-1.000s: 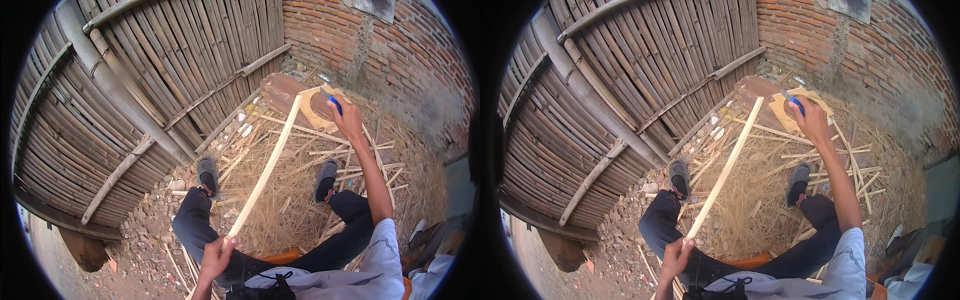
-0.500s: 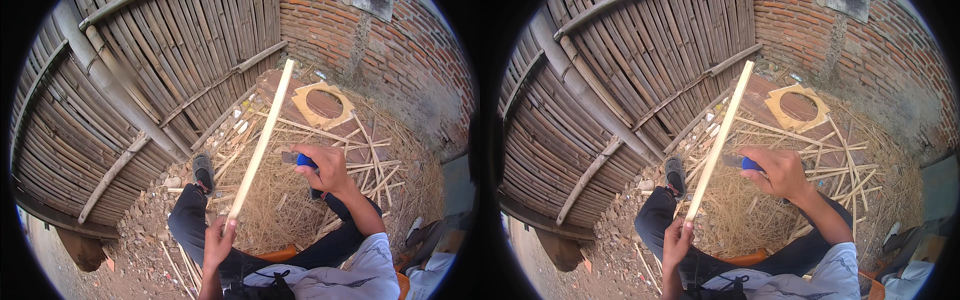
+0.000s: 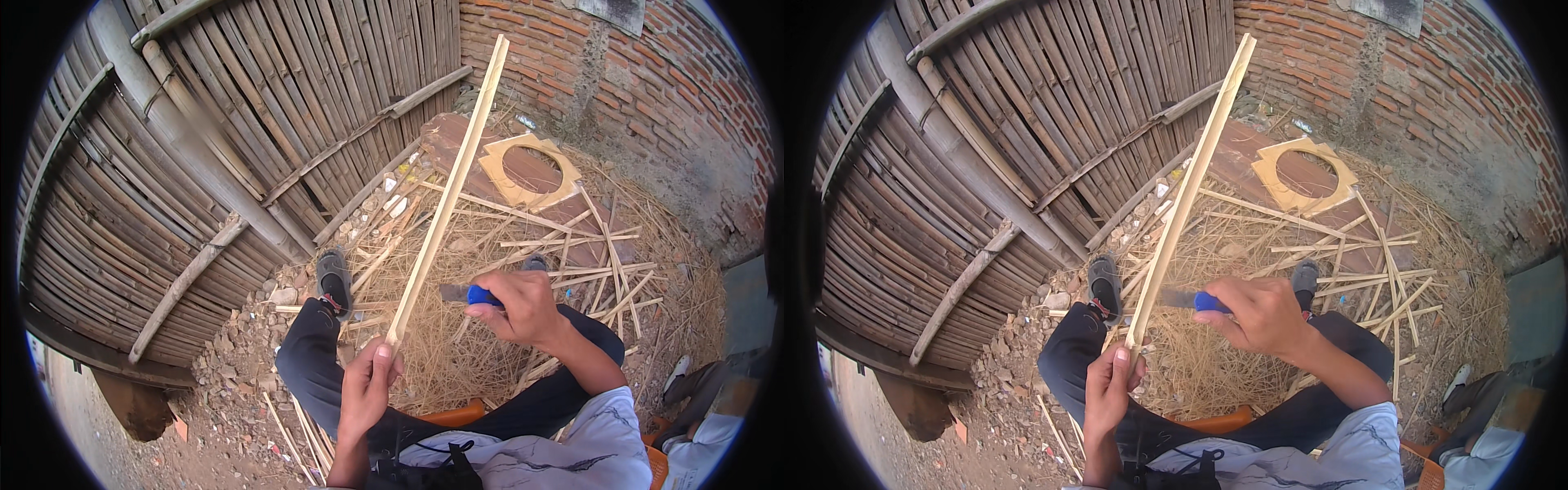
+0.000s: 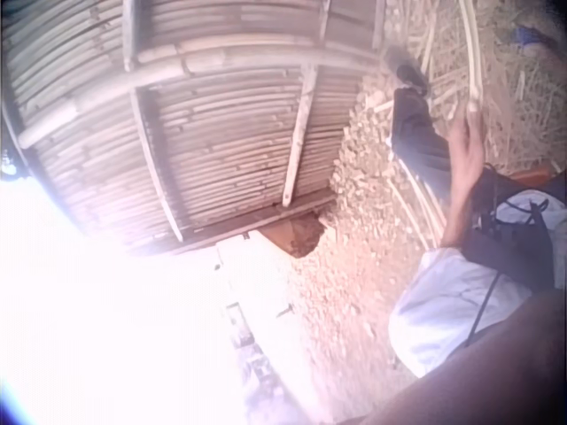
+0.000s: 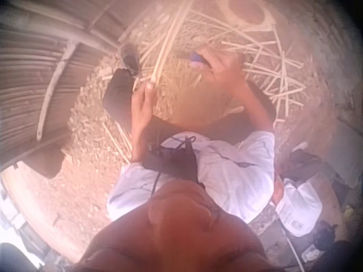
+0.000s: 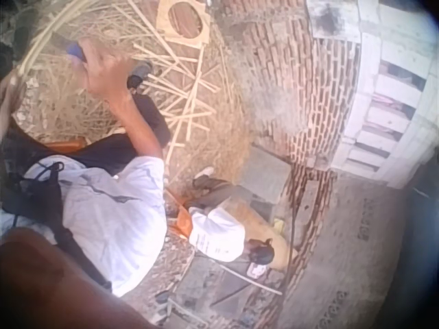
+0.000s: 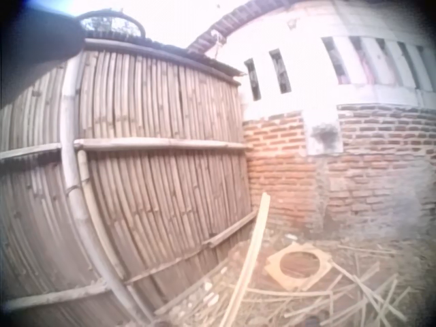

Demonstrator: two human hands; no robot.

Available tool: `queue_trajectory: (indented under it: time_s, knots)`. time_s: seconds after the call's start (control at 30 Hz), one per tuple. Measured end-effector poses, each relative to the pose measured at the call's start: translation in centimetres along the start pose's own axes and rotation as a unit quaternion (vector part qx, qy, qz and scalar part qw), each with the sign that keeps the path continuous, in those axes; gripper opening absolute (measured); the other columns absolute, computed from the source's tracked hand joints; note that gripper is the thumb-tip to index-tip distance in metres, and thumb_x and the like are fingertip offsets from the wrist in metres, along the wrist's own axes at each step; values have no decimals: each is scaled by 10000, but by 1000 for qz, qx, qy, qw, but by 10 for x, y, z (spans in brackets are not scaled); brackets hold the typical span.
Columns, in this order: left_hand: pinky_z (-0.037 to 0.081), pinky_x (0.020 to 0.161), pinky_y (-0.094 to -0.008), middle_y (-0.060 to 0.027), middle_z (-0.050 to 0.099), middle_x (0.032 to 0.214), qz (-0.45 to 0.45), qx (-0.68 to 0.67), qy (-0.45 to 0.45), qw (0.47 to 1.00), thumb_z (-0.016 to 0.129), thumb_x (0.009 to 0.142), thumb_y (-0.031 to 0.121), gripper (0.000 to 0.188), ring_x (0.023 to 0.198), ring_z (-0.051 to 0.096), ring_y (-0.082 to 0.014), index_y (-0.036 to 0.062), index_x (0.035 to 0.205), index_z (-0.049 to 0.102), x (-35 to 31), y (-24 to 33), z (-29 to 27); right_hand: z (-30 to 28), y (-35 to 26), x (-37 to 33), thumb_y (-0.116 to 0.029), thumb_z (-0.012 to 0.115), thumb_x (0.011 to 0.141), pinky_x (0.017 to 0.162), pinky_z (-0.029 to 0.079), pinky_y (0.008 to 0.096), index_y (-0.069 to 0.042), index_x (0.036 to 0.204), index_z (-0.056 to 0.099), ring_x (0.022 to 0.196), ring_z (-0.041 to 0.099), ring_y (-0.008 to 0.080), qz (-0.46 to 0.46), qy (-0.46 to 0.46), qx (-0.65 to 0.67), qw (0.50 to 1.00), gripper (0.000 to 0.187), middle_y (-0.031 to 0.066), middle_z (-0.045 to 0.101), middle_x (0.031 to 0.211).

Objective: The person sits on a low stool and uses a blue utility knife to shave thin strips from a long, thin piece of wood. They hold the wood in their left hand and scrape the blade along its length, creating fine wood shavings that fall onto the ground.

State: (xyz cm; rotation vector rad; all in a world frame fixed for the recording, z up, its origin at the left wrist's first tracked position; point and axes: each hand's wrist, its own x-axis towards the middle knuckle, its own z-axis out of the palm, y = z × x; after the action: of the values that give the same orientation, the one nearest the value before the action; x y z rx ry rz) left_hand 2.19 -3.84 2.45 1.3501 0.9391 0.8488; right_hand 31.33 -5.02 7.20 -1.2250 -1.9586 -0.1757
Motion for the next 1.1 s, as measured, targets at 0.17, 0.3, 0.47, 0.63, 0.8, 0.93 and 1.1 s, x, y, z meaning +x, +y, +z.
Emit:
queue_trajectory:
  time_s: [0.17,0.3,0.47,0.63,0.8,0.93,1.1]
  knots:
    - [371,610,-250,27,546,765,-3,-26,-8,1000,474,1204,263,369,666,435,-50,-5,1074,693,5,12,13,21,-18,-10,-400,774,1001,524,552,367,-89,1038,691,582,711,245,-6,-49,-2,999,324,49,701,754]
    - [374,606,-259,22,539,735,0,-27,-28,999,475,1203,254,398,655,440,-58,4,948,652,6,12,17,28,-22,-16,-389,809,972,548,572,365,-50,1041,719,622,735,267,6,-92,-15,996,358,80,735,809]
    - [376,588,-264,13,551,720,27,16,-20,999,469,1203,244,399,633,447,-61,-15,989,684,7,9,19,29,-27,-16,-380,801,982,537,569,366,-49,1039,717,613,730,270,11,-95,-8,995,347,76,724,800]
    - [356,552,-252,20,572,709,73,74,-7,995,468,1204,240,417,604,438,-46,-25,1018,730,8,12,25,29,-30,-14,-378,797,987,535,571,375,-47,1040,716,615,732,276,18,-82,13,996,345,80,726,800]
    - [362,532,-267,9,575,672,108,135,30,985,491,1188,205,397,577,462,-56,-18,924,687,8,22,35,28,-31,-13,-375,797,986,536,573,377,-52,1040,718,611,733,278,29,-92,20,995,337,85,733,799]
    - [446,583,-349,-65,594,686,63,160,35,985,501,1161,147,307,575,548,-152,-15,975,684,3,20,33,27,-30,-12,-366,803,980,536,572,378,-59,1027,722,607,732,276,34,-92,0,995,321,86,737,794]
    - [447,583,-361,-72,585,682,71,188,32,979,488,1158,142,304,569,552,-176,-17,999,691,2,20,31,32,-21,-14,-394,763,1006,481,538,382,-107,1022,695,539,698,259,24,-37,-14,999,295,66,701,730]
